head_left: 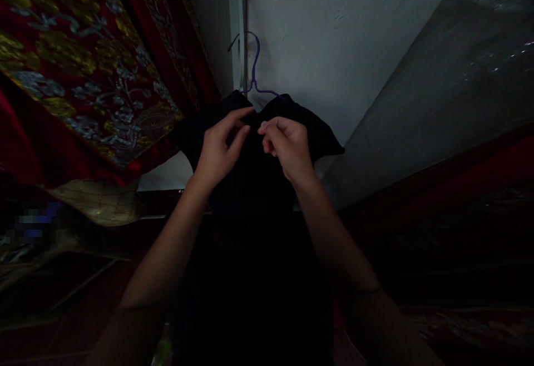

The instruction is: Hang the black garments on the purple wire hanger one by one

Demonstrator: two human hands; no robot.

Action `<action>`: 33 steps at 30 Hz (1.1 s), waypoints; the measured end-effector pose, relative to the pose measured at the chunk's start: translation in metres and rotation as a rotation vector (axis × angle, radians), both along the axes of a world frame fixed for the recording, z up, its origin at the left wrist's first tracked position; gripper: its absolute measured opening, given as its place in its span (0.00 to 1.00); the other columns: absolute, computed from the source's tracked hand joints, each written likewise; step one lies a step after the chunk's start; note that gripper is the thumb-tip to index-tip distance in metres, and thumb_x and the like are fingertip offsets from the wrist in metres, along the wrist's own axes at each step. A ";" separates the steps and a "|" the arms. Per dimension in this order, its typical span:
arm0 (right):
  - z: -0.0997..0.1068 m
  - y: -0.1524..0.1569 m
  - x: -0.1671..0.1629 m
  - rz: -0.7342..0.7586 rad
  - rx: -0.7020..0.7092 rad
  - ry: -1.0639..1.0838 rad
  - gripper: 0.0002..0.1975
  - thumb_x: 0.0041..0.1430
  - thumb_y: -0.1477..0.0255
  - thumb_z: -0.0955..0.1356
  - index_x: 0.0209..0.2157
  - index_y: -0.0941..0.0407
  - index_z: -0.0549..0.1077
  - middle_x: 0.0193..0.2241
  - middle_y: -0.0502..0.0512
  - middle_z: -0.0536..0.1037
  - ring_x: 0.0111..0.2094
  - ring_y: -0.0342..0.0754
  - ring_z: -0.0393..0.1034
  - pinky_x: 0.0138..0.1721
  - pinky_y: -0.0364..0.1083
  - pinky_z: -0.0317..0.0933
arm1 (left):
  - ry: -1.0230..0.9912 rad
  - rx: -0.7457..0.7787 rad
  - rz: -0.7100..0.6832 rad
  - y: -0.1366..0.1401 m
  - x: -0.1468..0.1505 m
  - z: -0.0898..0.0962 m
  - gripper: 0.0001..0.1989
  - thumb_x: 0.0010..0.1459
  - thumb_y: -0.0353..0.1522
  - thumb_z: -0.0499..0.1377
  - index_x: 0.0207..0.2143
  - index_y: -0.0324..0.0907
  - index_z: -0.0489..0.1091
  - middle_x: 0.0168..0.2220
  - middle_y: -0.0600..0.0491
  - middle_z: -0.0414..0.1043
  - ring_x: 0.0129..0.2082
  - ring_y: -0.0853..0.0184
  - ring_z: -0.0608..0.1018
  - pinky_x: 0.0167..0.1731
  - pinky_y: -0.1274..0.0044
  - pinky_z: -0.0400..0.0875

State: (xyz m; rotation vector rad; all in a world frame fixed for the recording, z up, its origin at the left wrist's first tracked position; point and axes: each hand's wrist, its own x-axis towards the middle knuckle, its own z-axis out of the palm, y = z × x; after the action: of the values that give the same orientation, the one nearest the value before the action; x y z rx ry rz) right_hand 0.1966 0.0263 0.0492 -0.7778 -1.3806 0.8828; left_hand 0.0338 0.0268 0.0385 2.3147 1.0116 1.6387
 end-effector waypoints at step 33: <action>-0.138 -0.061 0.035 -0.325 -0.253 0.436 0.10 0.52 0.65 0.66 0.24 0.53 0.62 0.17 0.42 0.58 0.16 0.37 0.50 0.19 0.40 0.45 | -0.264 -0.231 0.302 -0.058 -0.071 -0.120 0.08 0.54 0.38 0.69 0.30 0.44 0.77 0.61 0.50 0.65 0.68 0.52 0.60 0.68 0.57 0.48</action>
State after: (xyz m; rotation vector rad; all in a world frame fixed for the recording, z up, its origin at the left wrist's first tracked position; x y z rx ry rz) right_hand 0.2318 -0.0344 -0.0892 -0.9073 -0.7436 0.9115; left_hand -0.0368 -0.0311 -0.0817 1.8122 1.4510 1.7597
